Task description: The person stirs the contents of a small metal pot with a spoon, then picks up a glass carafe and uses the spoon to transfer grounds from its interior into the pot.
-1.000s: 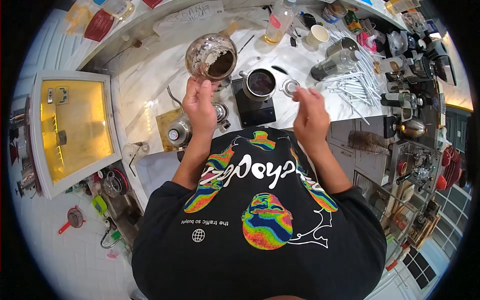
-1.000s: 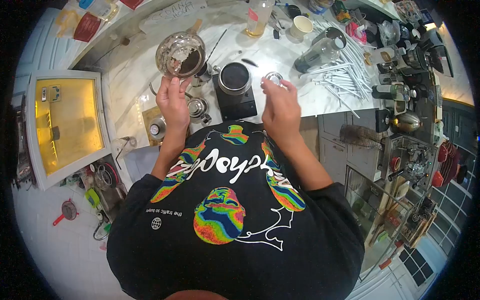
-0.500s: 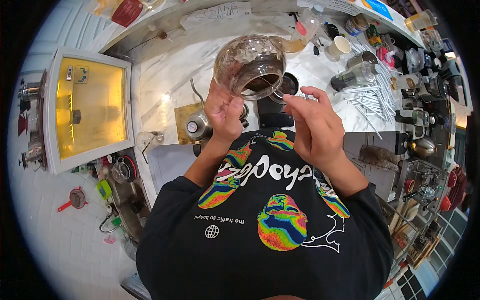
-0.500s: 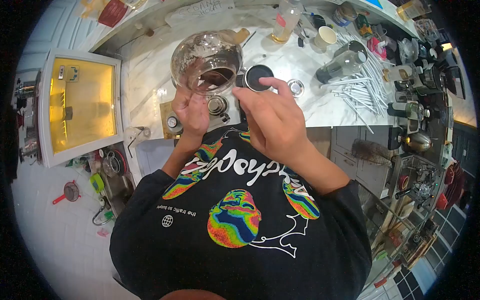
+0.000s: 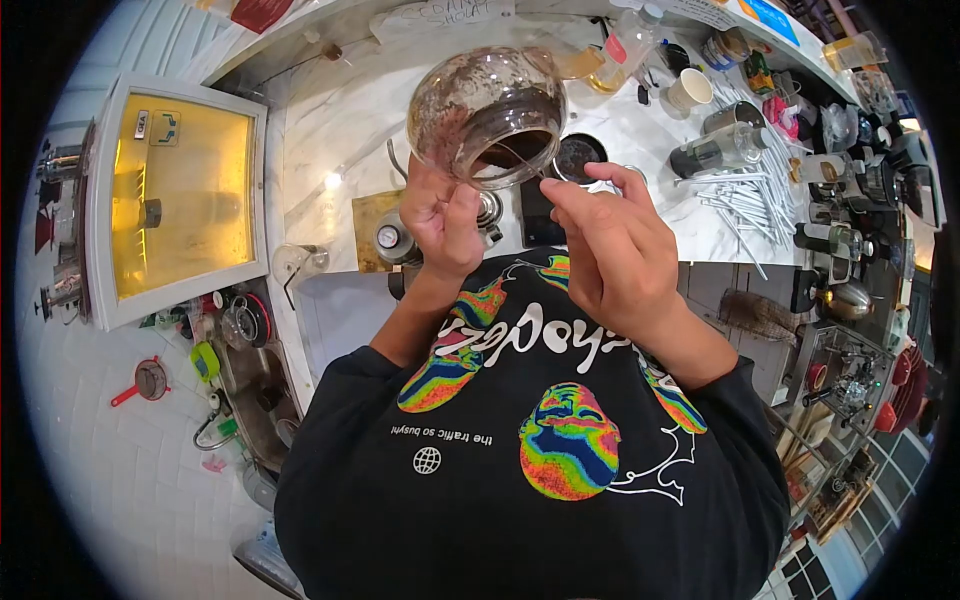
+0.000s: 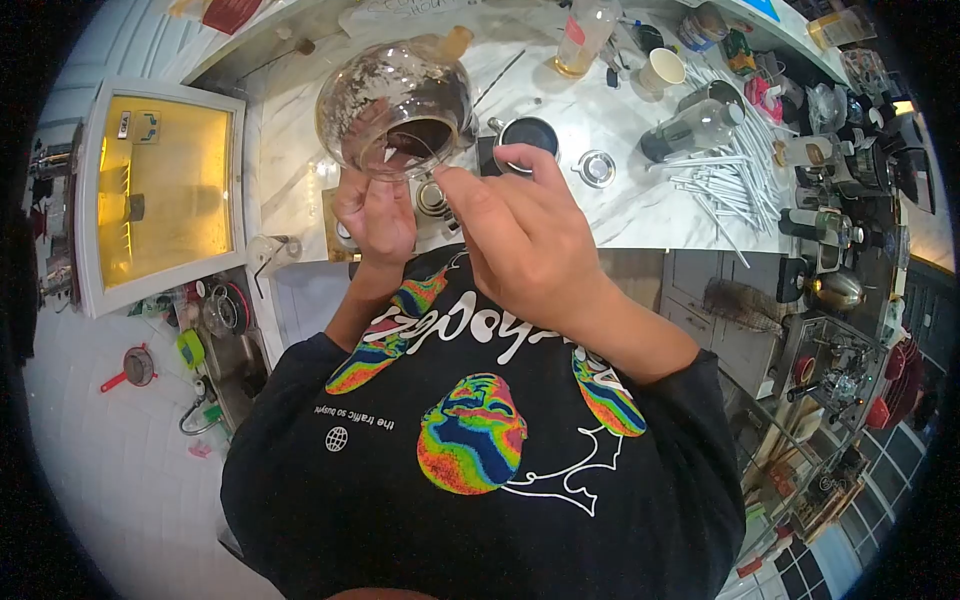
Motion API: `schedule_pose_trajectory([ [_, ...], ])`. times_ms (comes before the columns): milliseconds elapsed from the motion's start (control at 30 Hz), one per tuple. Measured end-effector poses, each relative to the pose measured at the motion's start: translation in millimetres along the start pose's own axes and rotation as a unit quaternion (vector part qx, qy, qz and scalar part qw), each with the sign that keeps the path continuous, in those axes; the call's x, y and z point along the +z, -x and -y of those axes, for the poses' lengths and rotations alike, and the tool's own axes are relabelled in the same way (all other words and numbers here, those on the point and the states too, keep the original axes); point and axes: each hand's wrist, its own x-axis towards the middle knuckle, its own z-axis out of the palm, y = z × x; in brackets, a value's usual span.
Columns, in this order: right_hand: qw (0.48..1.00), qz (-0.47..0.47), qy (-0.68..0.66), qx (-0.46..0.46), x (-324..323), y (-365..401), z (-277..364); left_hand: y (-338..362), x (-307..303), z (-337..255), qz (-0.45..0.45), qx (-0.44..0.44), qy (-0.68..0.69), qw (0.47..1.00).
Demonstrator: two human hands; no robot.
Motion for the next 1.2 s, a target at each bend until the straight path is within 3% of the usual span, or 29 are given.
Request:
schedule_pose_trajectory([
  [367,1.0,0.012,-0.004,0.01,-7,-2,15,6,-11,2,-0.007,0.014,-0.051,0.999],
  [567,1.0,0.006,0.005,0.008,-10,-3,14,2,-14,5,0.014,0.071,-0.066,0.995],
  [667,1.0,-0.011,0.008,-0.011,-7,-1,10,-3,-22,10,0.062,0.109,-0.077,0.989],
  [733,1.0,-0.002,0.005,-0.003,-9,-1,10,-7,-27,9,0.123,0.154,-0.153,0.968],
  [1067,1.0,-0.006,0.005,0.005,-17,-8,6,-14,-14,8,0.097,0.125,-0.137,0.978],
  [1133,1.0,0.018,0.005,0.012,-16,-8,3,-14,-4,7,0.003,0.071,-0.099,0.993],
  [1200,1.0,0.0,0.008,0.001,-11,-7,-3,-20,-14,10,0.056,0.105,-0.128,0.985],
])
